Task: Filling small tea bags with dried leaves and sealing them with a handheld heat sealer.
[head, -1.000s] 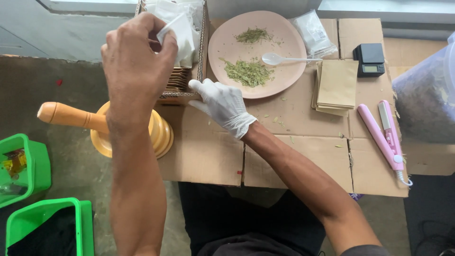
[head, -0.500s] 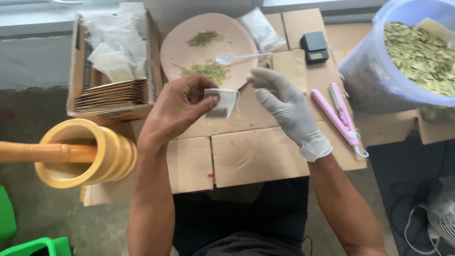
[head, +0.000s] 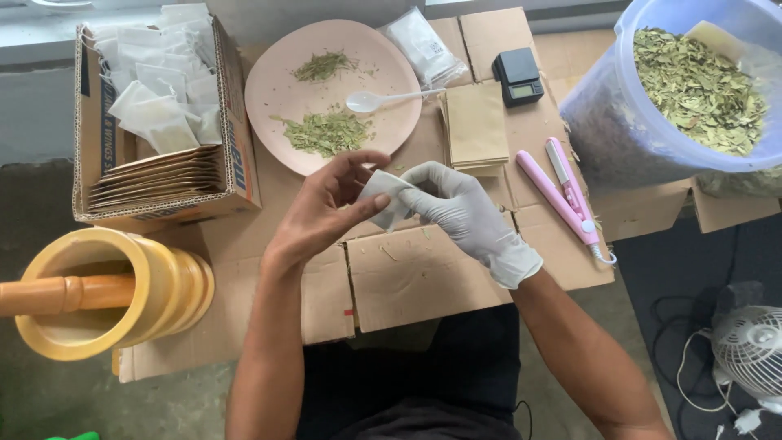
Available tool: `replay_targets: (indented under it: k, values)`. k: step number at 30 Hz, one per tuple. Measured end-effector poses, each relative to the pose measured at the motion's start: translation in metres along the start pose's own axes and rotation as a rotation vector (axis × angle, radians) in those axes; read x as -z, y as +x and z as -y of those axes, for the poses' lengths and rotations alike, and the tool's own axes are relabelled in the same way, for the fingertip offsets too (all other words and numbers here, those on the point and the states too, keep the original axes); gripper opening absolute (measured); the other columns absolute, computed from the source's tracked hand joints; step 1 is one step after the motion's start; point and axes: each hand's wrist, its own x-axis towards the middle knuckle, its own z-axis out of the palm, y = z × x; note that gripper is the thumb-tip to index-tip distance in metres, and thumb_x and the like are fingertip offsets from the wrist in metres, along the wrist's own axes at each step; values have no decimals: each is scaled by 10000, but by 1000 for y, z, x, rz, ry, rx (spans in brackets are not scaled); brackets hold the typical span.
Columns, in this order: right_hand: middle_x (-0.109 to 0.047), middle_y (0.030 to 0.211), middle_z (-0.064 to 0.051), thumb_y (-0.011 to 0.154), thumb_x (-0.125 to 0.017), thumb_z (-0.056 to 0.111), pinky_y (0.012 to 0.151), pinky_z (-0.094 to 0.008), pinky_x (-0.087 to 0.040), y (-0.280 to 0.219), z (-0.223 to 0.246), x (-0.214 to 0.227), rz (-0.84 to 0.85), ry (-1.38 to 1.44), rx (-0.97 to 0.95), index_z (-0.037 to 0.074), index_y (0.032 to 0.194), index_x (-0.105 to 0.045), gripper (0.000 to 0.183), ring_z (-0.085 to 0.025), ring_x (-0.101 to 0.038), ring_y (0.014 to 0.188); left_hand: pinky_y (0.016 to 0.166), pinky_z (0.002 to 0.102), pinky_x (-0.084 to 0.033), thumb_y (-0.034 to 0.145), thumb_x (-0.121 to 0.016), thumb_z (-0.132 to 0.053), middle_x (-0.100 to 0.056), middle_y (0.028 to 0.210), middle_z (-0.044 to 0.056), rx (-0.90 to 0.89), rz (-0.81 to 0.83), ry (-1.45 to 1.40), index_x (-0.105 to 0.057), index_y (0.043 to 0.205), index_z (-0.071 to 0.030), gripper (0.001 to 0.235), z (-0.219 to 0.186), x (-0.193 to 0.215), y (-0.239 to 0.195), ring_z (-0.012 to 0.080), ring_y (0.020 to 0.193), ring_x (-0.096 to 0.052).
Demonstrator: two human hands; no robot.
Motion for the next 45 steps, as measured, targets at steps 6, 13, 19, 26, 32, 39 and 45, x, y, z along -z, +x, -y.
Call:
replay_targets:
  k: [6,13,19,26,32,39,45]
  values:
    - [-852,957,-49,1020,-850,175,920,-315,-615,-2,5,-7,-72,-22,-36,179,1160,-838,140,-141,-781,951,776,319,-630,991,-895,-166,-759,899,81,117,-77,-174,-808,1192,-2,273,50,1,-4,133,820,-698]
    - [-822,1277,-124,1171,-670,294,1342,-591,-136,-31,20,75,-278,-616,367,138,1408,-741,292,-351,-714,1339,918,399,-643,1029,-851,-171,-772,969,111,47,-220,-165,-786,1217,12,270,52,1,-17,156,938,-683]
    - [-857,885,-59,1073,-737,337,1356,-444,-254,-41,8,45,-167,-606,192,181,1191,-829,216,-255,-718,1139,929,413,-625,969,-922,-131,-773,952,88,-112,-317,-34,-740,1188,-33,302,70,-20,-12,167,991,-730]
    - [-864,949,66,846,-895,604,957,-385,-613,-45,29,-20,-143,-600,117,303,1159,-803,443,-171,-849,942,1098,471,-504,849,-892,-48,-827,1225,64,-492,-448,577,-607,951,-178,329,74,-43,-7,304,1236,-762]
    - [-843,916,90,983,-817,603,929,-363,-609,-11,10,-17,-212,-656,167,346,1128,-783,297,-147,-835,982,1069,522,-540,804,-924,-92,-750,1266,93,-441,-408,568,-619,1021,-149,379,71,-42,-12,377,1199,-744]
    - [-848,910,-5,1004,-865,331,991,-348,-610,-3,35,24,46,-447,73,197,1153,-834,203,-135,-813,906,1149,514,-566,1034,-820,-313,-691,1430,173,-214,-72,-394,-122,1753,-189,1010,39,-34,-20,294,1238,-732]
    - [-817,836,35,980,-865,361,983,-333,-580,-16,72,26,39,-644,8,258,1103,-855,161,-124,-807,878,1031,375,-634,1076,-777,-14,-627,1632,190,-287,-9,-274,-260,1816,-238,930,62,-37,-19,137,1078,-752]
